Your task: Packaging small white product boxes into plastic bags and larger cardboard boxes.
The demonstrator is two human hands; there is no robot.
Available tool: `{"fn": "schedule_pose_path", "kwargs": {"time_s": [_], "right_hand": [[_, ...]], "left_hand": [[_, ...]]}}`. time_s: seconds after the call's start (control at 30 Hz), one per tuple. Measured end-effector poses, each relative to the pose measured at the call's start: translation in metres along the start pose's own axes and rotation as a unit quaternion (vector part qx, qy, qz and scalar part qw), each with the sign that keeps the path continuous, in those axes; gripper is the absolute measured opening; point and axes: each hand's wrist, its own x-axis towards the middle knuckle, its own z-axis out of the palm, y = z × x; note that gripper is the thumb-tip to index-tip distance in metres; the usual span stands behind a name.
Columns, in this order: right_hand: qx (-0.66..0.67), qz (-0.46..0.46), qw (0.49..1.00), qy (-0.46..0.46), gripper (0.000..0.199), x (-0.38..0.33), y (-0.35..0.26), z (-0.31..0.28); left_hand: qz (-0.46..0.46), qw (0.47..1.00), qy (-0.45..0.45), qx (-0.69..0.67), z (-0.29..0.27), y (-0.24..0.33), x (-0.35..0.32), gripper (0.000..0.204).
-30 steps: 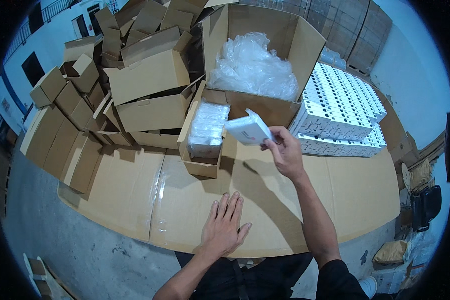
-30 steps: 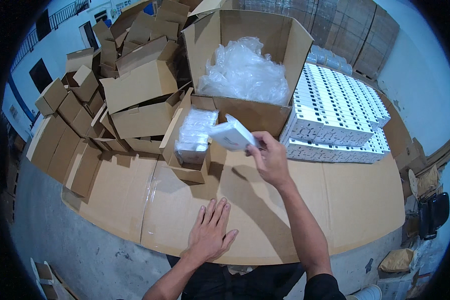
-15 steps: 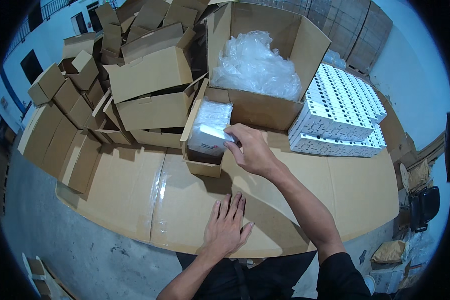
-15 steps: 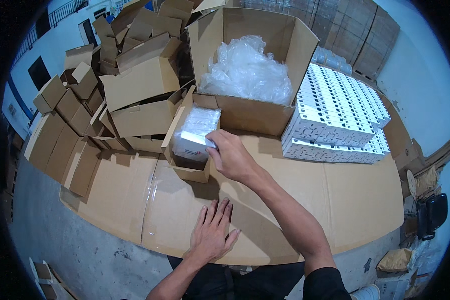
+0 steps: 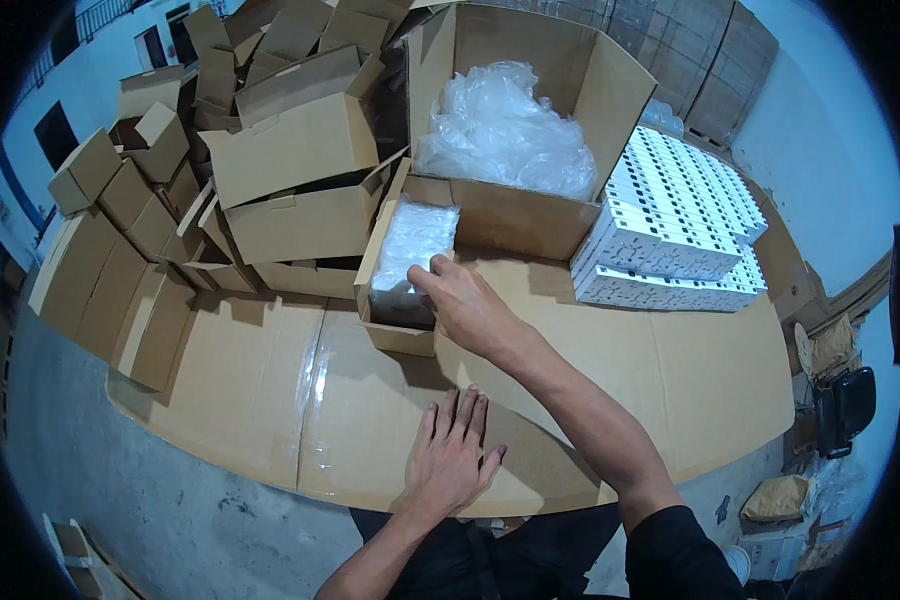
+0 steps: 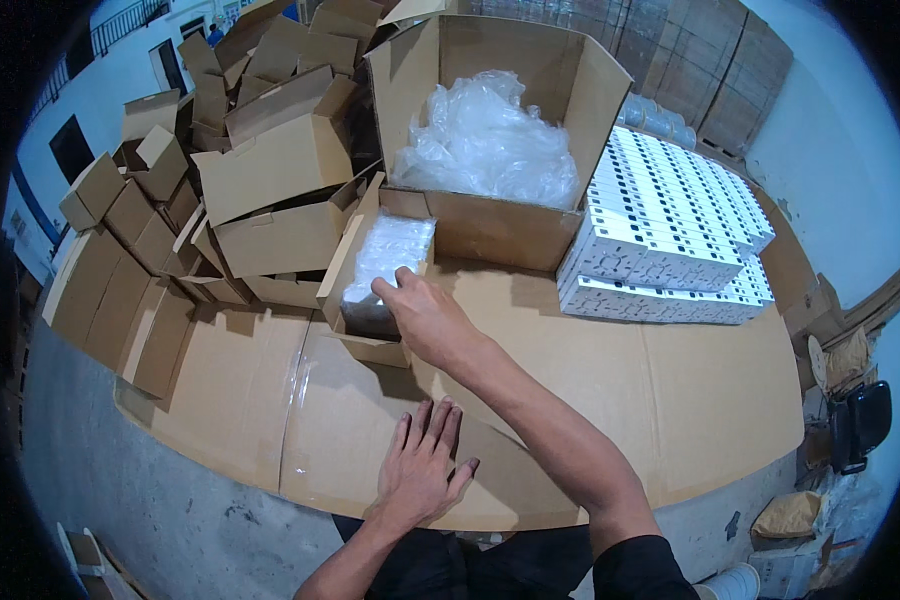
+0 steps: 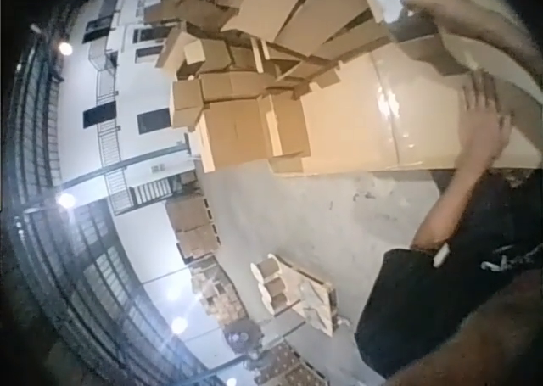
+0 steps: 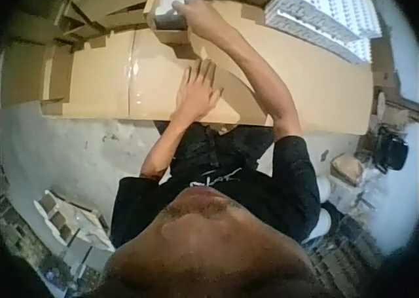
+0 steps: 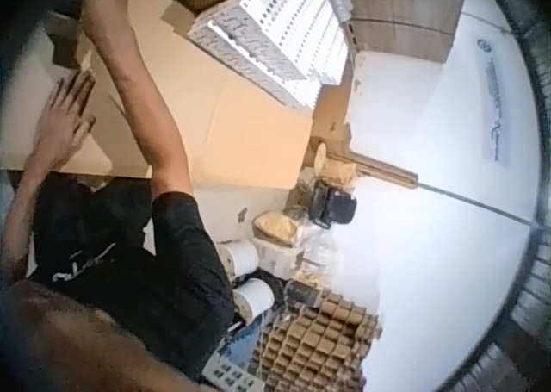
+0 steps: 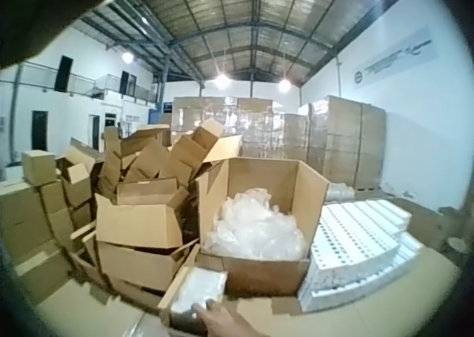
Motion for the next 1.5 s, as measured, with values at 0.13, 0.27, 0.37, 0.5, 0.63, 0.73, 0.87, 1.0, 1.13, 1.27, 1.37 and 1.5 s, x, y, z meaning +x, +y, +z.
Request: {"fn": "schedule_pose_path", "kwargs": {"time_s": [0.13,0.27,0.37,0.5,0.63,0.73,0.87,1.0,1.13,1.27,1.37,1.5], "right_hand": [[-0.017,-0.029,0.999,0.01,0.012,-0.003,0.009,0.008],[-0.041,-0.019,0.999,-0.022,0.038,-0.014,0.006,-0.013],[0.032,0.017,0.999,-0.029,0.063,-0.035,0.019,-0.02],[0.127,0.005,0.992,0.022,0.075,-0.079,0.05,-0.069],[0.058,0.068,0.986,0.144,0.043,-0.147,0.099,-0.147],[0.006,0.118,0.961,0.252,0.026,-0.194,0.14,-0.204],[-0.064,0.191,0.906,0.373,0.022,-0.252,0.215,-0.262],[-0.098,0.279,0.865,0.405,0.028,-0.289,0.292,-0.297],[-0.141,0.318,0.87,0.349,0.046,-0.297,0.347,-0.305],[-0.19,0.335,0.859,0.338,0.047,-0.294,0.381,-0.307],[-0.196,0.363,0.861,0.299,0.047,-0.287,0.39,-0.304],[-0.133,0.38,0.856,0.323,0.046,-0.284,0.393,-0.304]], "left_hand": [[0.007,1.0,0.002,-0.004,-0.001,0.001,0.0,0.076],[-0.002,1.0,-0.014,-0.005,0.003,0.002,0.003,0.076],[0.002,1.0,-0.02,0.008,0.013,0.004,0.007,0.078],[-0.009,0.999,-0.011,0.045,0.02,0.01,0.03,0.079],[0.023,0.999,0.009,0.026,0.028,0.024,0.077,0.074],[0.028,0.996,0.079,-0.03,0.036,0.029,0.111,0.052],[0.079,0.989,0.098,-0.078,0.045,0.018,0.154,0.047],[0.065,0.984,0.123,-0.112,0.052,0.013,0.193,0.036],[0.044,0.983,0.117,-0.131,0.055,0.008,0.214,0.034],[0.064,0.983,0.121,-0.12,0.06,0.004,0.218,0.034],[0.065,0.983,0.124,-0.116,0.06,0.004,0.218,0.034],[0.06,0.984,0.124,-0.112,0.059,0.004,0.218,0.034]]}}
